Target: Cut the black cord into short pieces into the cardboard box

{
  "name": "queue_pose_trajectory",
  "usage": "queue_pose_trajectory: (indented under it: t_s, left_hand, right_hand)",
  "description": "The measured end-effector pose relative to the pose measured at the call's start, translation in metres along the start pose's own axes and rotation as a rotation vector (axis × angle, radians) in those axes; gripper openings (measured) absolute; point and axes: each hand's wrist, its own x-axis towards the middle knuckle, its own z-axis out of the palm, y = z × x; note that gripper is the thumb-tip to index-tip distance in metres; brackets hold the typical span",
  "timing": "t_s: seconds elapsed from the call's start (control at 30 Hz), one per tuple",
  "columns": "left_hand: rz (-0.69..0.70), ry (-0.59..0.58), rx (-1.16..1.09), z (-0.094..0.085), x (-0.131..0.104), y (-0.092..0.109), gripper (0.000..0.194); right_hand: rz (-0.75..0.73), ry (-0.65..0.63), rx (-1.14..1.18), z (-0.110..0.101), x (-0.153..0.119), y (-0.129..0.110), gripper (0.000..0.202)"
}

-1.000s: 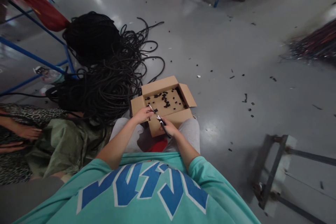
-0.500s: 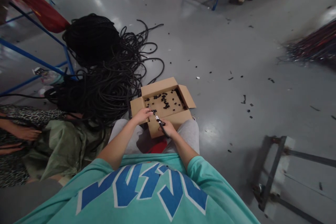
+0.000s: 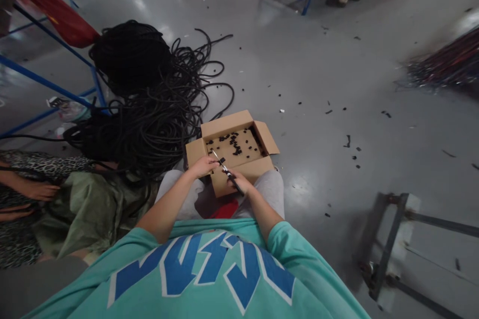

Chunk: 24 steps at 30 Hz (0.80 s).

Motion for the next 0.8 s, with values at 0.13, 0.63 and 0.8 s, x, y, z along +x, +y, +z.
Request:
queue_pose_trajectory:
  t_s: [0.13,0.63,0.8]
  left_hand:
    - [-0.017,0.025,0.018,-0.001,0.002,-0.002,0.023]
    - [-0.043,0.141,0.122,-0.004,0.018,-0.02,0.019]
    - [-0.084,0.105,-0.053,-0.005,0.015,-0.023,0.014]
  right_hand:
    - [0.024,0.043,-0.036,0.001,0.003,0.002,0.062]
    - [0.063,0.138,0.016,0.002,0.015,0.009,0.065]
    - [0.097,0.203,0.03,0.0,0.01,0.008,0.066]
